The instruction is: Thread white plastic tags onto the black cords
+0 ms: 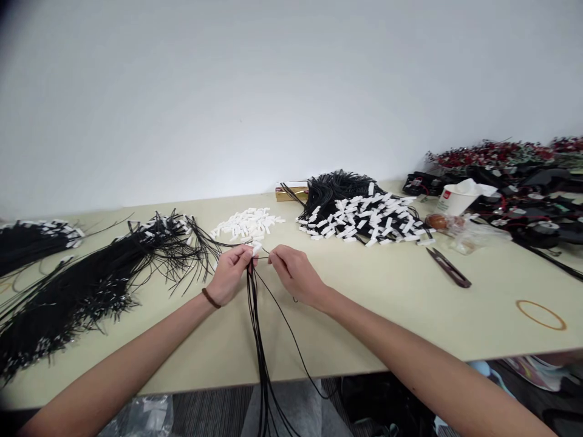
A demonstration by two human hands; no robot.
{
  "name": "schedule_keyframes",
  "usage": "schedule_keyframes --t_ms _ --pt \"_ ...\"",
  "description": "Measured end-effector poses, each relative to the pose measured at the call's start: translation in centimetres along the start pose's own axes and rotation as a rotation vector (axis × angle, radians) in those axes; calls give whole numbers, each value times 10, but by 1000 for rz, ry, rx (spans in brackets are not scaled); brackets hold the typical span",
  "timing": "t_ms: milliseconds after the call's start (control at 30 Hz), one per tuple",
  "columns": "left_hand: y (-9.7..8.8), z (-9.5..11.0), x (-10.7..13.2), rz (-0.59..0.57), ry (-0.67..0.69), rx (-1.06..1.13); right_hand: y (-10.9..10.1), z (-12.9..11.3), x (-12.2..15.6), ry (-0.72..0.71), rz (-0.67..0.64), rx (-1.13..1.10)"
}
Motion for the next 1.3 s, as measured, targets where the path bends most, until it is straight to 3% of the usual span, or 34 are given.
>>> schedule_keyframes --t_ms 100,267,633,900,1300 --pt "2 1 1 -34 -5 -4 -1 -2 1 -157 37 262" --pt "4 1 2 -45 -27 20 1 -2 2 -209 65 426" --pt "7 -1 4 -36 -44 22 8 0 3 5 76 52" --pt "8 -5 3 -69 -68 55 2 -5 2 -178 106 23" --pt "9 -3 3 -97 -98 97 0 -7 0 -190 65 21"
Point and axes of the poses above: each hand's wrist, its own x-axis away from the middle knuckle, its own y-axis out of the palm, z = x × y, the point moved 3 cm from there along -x, towards the middle knuckle
